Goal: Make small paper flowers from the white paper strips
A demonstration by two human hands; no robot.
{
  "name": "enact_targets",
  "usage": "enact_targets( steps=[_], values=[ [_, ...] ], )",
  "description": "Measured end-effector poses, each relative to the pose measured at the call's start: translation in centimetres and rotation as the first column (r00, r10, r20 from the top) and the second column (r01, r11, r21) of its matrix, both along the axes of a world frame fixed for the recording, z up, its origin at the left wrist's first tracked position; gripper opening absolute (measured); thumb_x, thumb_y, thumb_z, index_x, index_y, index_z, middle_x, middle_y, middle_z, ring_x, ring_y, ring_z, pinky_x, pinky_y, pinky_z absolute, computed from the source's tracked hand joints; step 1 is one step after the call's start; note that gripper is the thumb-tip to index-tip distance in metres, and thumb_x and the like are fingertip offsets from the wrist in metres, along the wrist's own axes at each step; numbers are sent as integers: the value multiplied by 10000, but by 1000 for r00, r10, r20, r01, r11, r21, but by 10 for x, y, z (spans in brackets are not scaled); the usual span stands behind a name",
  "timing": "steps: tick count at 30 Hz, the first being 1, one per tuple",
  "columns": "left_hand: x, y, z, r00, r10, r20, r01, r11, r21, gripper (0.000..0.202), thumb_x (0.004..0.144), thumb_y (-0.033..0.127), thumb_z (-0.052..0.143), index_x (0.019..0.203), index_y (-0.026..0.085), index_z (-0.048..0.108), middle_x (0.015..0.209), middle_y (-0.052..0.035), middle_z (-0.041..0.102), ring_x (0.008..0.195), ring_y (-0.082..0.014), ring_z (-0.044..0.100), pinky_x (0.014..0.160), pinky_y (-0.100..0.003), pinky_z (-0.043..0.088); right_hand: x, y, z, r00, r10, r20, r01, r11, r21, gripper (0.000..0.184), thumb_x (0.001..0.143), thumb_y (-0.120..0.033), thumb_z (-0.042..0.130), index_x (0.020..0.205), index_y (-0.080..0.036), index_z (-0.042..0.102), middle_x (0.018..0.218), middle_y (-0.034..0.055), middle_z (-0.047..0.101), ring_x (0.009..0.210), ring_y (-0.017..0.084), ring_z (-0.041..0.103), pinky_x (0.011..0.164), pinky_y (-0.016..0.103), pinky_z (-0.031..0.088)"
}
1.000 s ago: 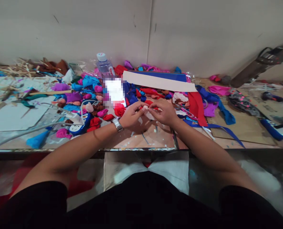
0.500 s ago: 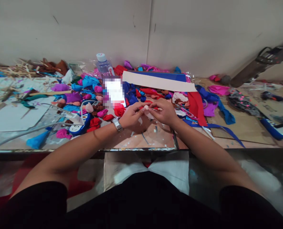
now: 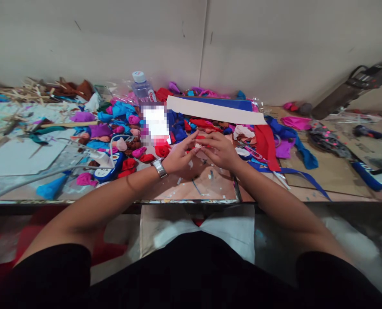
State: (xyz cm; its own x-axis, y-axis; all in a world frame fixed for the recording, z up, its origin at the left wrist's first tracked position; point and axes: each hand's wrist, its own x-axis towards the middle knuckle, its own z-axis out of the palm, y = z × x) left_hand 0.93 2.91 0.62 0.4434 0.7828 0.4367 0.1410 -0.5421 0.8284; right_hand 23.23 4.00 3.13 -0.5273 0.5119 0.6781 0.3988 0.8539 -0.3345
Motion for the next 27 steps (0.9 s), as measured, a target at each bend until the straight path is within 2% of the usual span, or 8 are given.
enact_targets(
  steps=[4,7,10,13,17,22,27],
  values=[
    [3,-1,1,994,-48,96,57,994,-96,767,998,600,631,1631,230,407,1465,-169,657,1393,-317,613,1168,-508,501,0,-2,2,1000,4,8,-4,998,-61,319,1050,-466,573,1219,-268,757,1186,105,745,1207,290,664,1100,508,518],
    [4,-2,5,982,33,184,12,971,-239,678,935,638,706,1457,232,553,1355,-132,707,1178,-255,707,988,-404,593,1,-5,6,999,-19,-46,15,996,-86,313,1046,-485,581,1207,-262,731,1194,101,746,1202,290,669,1059,487,533],
    [5,-4,10,962,105,253,24,886,-463,552,876,686,744,1109,190,678,1054,-74,752,865,-175,712,778,-314,597,1,-6,9,992,-64,-109,52,992,-112,321,1029,-514,604,1180,-252,712,1180,101,758,1143,281,697,1010,464,553],
    [7,-6,14,937,114,330,113,794,-597,515,806,638,832,955,164,697,912,-49,731,768,-144,683,713,-280,566,1,-7,10,988,-75,-132,57,989,-136,336,1021,-538,610,1161,-248,706,1168,98,765,1130,275,707,1004,452,558],
    [8,-7,15,900,158,407,149,767,-625,445,710,500,939,885,171,698,869,-21,713,742,-119,654,681,-251,536,1,-7,8,985,-58,-163,30,984,-173,334,1018,-534,622,1155,-241,704,1138,84,767,1077,253,716,957,417,563],
    [9,-9,17,885,160,437,185,741,-646,392,754,460,914,901,175,690,892,-29,722,790,-133,686,678,-248,540,0,-5,4,968,-35,-248,-25,972,-235,313,1001,-488,676,1158,-219,708,1116,72,758,975,211,713,863,353,559],
    [11,-12,18,872,181,455,195,725,-661,335,789,423,879,907,174,689,860,-17,712,769,-133,698,680,-248,562,-1,-4,2,966,-61,-250,-5,966,-257,368,999,-545,659,1166,-220,706,1110,73,759,959,210,709,835,345,564]
  ],
)
